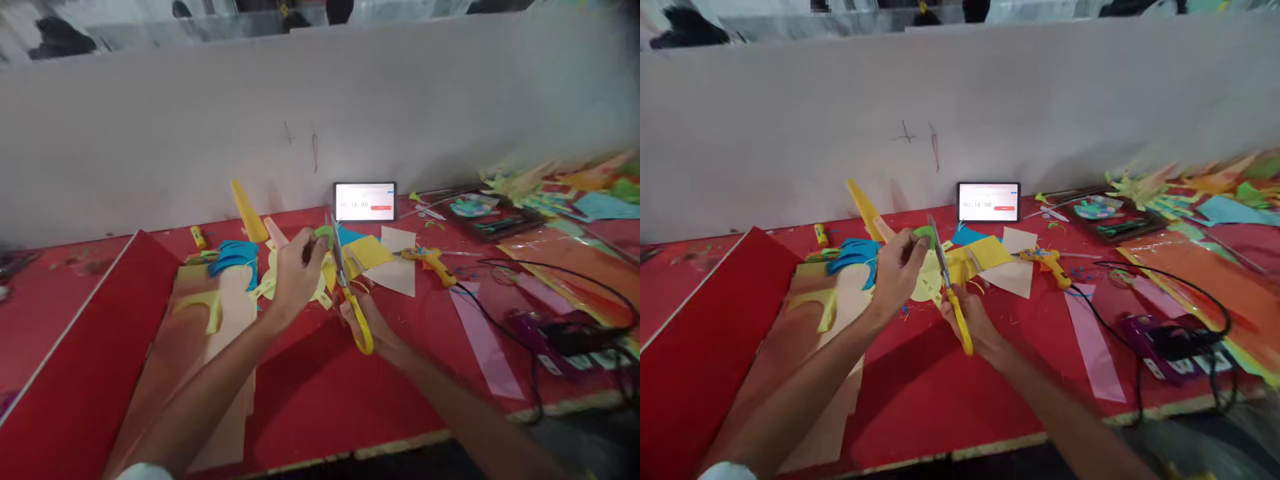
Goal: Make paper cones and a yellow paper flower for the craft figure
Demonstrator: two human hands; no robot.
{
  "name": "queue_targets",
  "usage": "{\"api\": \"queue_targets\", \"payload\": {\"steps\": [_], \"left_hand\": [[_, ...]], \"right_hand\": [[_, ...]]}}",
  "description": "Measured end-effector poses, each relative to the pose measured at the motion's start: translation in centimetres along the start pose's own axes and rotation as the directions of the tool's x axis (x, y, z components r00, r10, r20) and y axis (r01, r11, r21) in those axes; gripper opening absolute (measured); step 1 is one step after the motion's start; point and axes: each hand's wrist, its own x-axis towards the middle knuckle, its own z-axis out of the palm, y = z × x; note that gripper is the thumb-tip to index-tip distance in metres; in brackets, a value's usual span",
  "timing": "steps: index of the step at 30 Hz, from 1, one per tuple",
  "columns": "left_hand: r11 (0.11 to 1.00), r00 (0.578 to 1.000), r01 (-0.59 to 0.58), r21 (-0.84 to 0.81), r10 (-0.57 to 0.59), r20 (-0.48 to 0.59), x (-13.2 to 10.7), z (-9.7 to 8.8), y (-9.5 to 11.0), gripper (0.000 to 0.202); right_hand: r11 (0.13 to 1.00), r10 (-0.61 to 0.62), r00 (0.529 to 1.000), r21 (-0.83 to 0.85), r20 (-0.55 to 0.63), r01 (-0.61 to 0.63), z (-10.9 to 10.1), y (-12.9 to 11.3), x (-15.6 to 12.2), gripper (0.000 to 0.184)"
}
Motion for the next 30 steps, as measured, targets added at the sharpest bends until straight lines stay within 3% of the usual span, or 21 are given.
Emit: {"api": "queue_targets", "payload": {"steps": [7, 15, 19, 24, 30], "left_hand": [[0.998, 0.997, 0.055, -0.021, -0.054, 0.049, 0.3, -0.4, -0.3, 0.037], [0.997, 0.997, 0.063, -0.036, -0.062, 0.037, 0.3, -0.4, -0.3, 0.035], [1.000, 0.992, 0.021, 0.002, -0.021, 0.124, 0.7, -0.9, -0.1, 0.033], [0.999, 0.978, 0.017, 0.029, -0.022, 0.207, 1.3, -1.6, 0.1, 0.033], [1.000, 0.984, -0.007, 0.020, 0.003, 0.177, 1.5, -1.7, 0.0, 0.032]], "right_hand": [[0.981, -0.088, 0.996, -0.177, -0.021, 0.083, -1.5, 0.7, -0.1, 0.065], [0.991, -0.038, 0.999, -0.125, -0.017, 0.035, -1.4, 0.8, -0.4, 0.060], [0.997, -0.030, 1.000, -0.067, 0.007, 0.030, -1.3, 1.6, -0.2, 0.060], [0.988, -0.055, 0.998, -0.141, 0.020, 0.057, -1.8, 1.3, 0.0, 0.060], [0.976, -0.072, 0.997, -0.206, 0.020, 0.074, -2.1, 0.5, -0.2, 0.063]]}}
